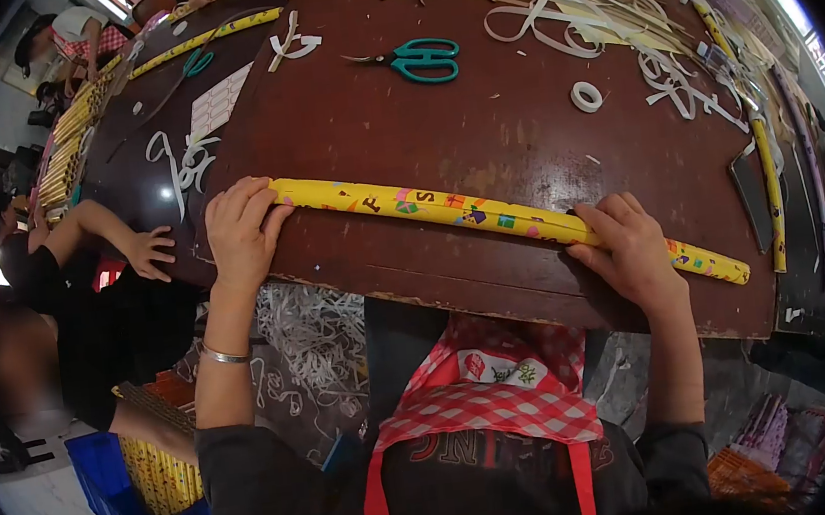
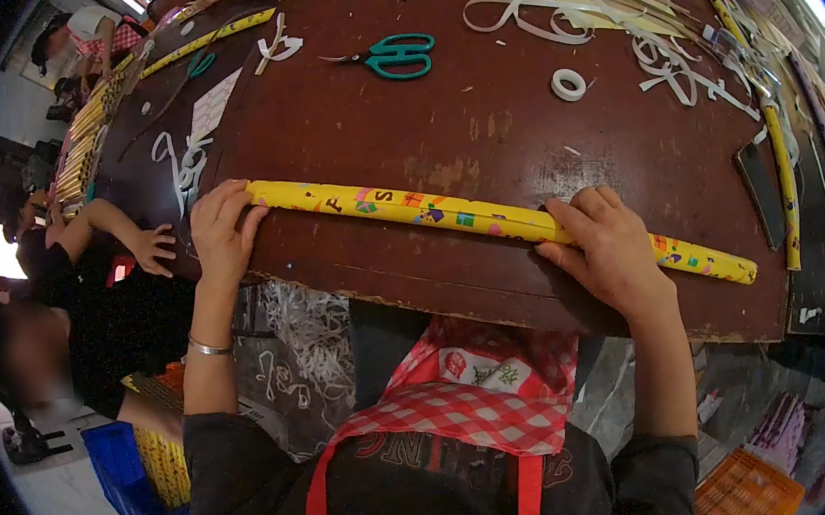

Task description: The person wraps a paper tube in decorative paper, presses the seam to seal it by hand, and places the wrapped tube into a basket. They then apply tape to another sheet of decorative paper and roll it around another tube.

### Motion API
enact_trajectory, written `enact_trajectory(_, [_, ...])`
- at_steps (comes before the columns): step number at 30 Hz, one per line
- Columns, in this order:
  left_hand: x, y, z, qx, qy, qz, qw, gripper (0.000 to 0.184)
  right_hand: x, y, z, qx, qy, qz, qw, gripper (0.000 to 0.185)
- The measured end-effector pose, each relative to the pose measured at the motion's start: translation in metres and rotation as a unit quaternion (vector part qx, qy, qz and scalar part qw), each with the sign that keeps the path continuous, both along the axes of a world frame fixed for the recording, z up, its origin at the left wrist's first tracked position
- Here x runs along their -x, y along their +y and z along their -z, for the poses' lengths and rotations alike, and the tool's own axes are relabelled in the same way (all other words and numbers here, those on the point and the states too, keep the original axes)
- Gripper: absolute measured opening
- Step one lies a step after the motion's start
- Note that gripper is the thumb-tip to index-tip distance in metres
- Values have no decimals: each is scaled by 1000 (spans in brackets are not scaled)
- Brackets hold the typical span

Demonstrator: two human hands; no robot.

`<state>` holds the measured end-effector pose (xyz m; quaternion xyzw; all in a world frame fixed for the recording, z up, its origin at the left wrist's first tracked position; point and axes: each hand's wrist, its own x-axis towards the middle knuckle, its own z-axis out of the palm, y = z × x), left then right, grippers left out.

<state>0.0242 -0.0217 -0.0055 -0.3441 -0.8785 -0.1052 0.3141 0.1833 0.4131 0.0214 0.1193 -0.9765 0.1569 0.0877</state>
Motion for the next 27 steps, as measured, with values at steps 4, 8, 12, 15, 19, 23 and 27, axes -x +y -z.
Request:
enact_trajectory(4, [0,0,1,-14,-11,-8,1000,28,0,0,-1,-5,-9,4,1000,45])
enact_trajectory(8, [-1,-1,1,-8,-25,-16,1000,25,0,-1,-2,0,-5,3,1000,45])
enact_trajectory(12, [-3,-5,6,11,-28,-34,999,33,0,-2,-4,2,-8,4,1000,44])
enact_trajectory(15, [-11,8,-2,-7,-90,-66,994,48,0,-1,-3,1,-6,2,1000,44])
enact_trajectory(19, [-21,57,-8,8,-118,-4,993,71,1,-1,0,5,0,0,1000,44])
enact_trajectory(23, [-36,84,3,35,-170,30,984,80,0,-2,-4,-3,-1,2,1000,42])
enact_trajectory(27, [-33,66,9,48,-177,-40,982,81,0,-2,-2,1,6,2,1000,42])
